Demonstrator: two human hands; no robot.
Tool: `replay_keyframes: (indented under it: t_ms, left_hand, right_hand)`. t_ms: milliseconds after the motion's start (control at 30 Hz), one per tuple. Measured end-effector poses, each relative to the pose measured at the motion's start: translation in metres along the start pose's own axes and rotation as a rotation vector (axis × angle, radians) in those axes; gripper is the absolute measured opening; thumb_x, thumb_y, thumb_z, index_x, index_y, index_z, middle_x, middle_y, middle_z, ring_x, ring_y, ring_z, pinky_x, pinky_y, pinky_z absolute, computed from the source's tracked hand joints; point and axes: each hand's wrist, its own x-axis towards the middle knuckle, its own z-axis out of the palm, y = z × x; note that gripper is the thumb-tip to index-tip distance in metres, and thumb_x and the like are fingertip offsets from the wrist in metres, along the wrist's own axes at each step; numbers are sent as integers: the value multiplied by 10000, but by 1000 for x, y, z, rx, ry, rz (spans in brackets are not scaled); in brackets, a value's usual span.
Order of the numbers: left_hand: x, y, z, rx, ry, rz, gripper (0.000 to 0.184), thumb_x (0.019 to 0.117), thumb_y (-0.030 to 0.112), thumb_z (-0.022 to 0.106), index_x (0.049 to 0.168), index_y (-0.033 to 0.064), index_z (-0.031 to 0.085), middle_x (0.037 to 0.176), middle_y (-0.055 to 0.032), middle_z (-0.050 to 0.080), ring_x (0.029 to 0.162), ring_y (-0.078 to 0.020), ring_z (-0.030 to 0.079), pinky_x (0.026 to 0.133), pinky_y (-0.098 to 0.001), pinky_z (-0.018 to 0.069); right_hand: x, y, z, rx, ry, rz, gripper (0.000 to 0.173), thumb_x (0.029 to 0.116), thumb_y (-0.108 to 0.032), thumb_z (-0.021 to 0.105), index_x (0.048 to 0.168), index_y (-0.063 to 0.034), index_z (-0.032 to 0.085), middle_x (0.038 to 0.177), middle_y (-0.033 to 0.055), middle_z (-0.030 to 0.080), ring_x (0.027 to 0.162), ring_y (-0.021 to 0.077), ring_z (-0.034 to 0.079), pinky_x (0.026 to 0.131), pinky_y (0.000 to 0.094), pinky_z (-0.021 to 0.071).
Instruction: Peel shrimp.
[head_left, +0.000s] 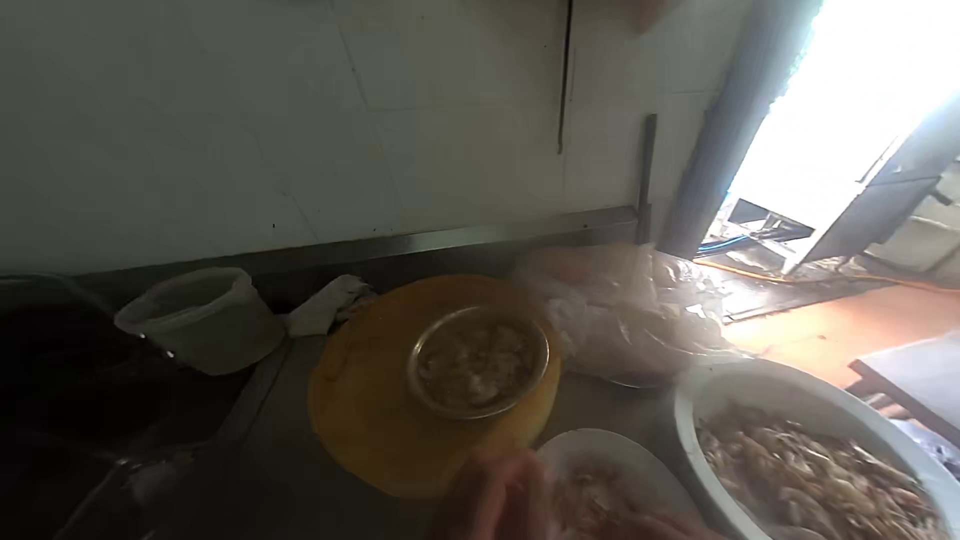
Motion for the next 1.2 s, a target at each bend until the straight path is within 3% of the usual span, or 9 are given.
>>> replay_keyframes:
  t_ms: [133, 267, 333, 500, 633, 867, 933, 1100, 1200]
  left_hand:
    - [66, -19, -35, 635, 27, -40, 252, 1009, 267, 626, 1196, 143, 741, 1073, -78, 700, 906, -206, 699, 781, -447, 608]
    - [92, -34, -44, 741, -128, -159, 475, 950, 277, 733, 1359, 63, 623, 1285, -253, 594, 1047, -421, 656, 865, -631, 551]
    - [80, -19, -50, 705, -83, -87, 539, 987, 291, 665, 1437, 15, 554, 1379, -301, 524, 1061, -437, 640, 873, -598, 549]
    - [44, 8, -26, 545, -45, 105, 394, 1031, 279, 588, 1246, -38, 678, 1179, -275, 644, 855, -276, 678, 723, -404, 588]
    - [30, 10, 23, 397, -232, 156, 324, 1038, 298, 585, 1217, 73, 734, 1167, -142, 703, 908, -166, 702, 781, -349, 608]
    - [18, 6, 85, 191, -270, 219, 253, 1026, 300, 595, 1131, 158, 776, 1107, 8, 725, 869, -25, 683, 722, -213, 599]
    - [19, 14, 98, 111, -328, 176, 254, 1028, 304, 600, 1155, 160, 766, 1139, 18, 721, 914, -39, 694, 756, -232, 615]
    - [18, 38, 136, -210, -441, -103, 417, 982, 344, 687, 1331, 118, 674, 1192, 21, 720, 887, -104, 722, 747, -292, 641]
    - [9, 38, 139, -473, -308, -222, 264, 977, 174, 706, 1196, 29, 733, 1038, -84, 749, 804, -200, 736, 721, -343, 657]
  right_hand:
    - [7, -5, 20, -141, -203, -51, 314, 1027, -203, 573, 1302, -143, 712, 1225, 187, 677, 1160, 355, 652, 949, 522, 564]
    - [3, -7, 5, -138, -227, -115, 347, 1011, -190, 598, 1347, -195, 683, 1333, 144, 643, 1227, 322, 626, 929, 503, 580]
    - [6, -1, -30, -130, -133, -109, 321, 995, -183, 612, 1298, -211, 713, 1302, 85, 675, 1219, 260, 640, 959, 492, 574]
    - [40, 67, -153, -460, -158, 318, 234, 1038, -292, 555, 1135, -193, 743, 1051, 72, 729, 1027, 286, 692, 878, 578, 548]
    - [78, 173, -151, -581, -252, 489, 341, 903, -458, 705, 905, -118, 725, 937, 109, 714, 932, 328, 699, 792, 637, 559]
    - [52, 161, -173, -196, -78, 260, 136, 937, -294, 734, 943, -159, 752, 835, 23, 713, 770, 189, 688, 726, 489, 590]
    - [36, 152, -182, 30, -8, 171, 117, 954, -272, 737, 970, -157, 742, 838, -2, 726, 722, 135, 702, 671, 378, 622]
    - [10, 97, -147, 684, 55, 51, 223, 917, -276, 792, 1015, -80, 751, 884, 82, 720, 706, 180, 674, 630, 328, 596]
    - [8, 76, -109, 907, 47, -56, 193, 958, -212, 748, 1035, -35, 746, 886, 106, 719, 691, 178, 679, 607, 326, 608]
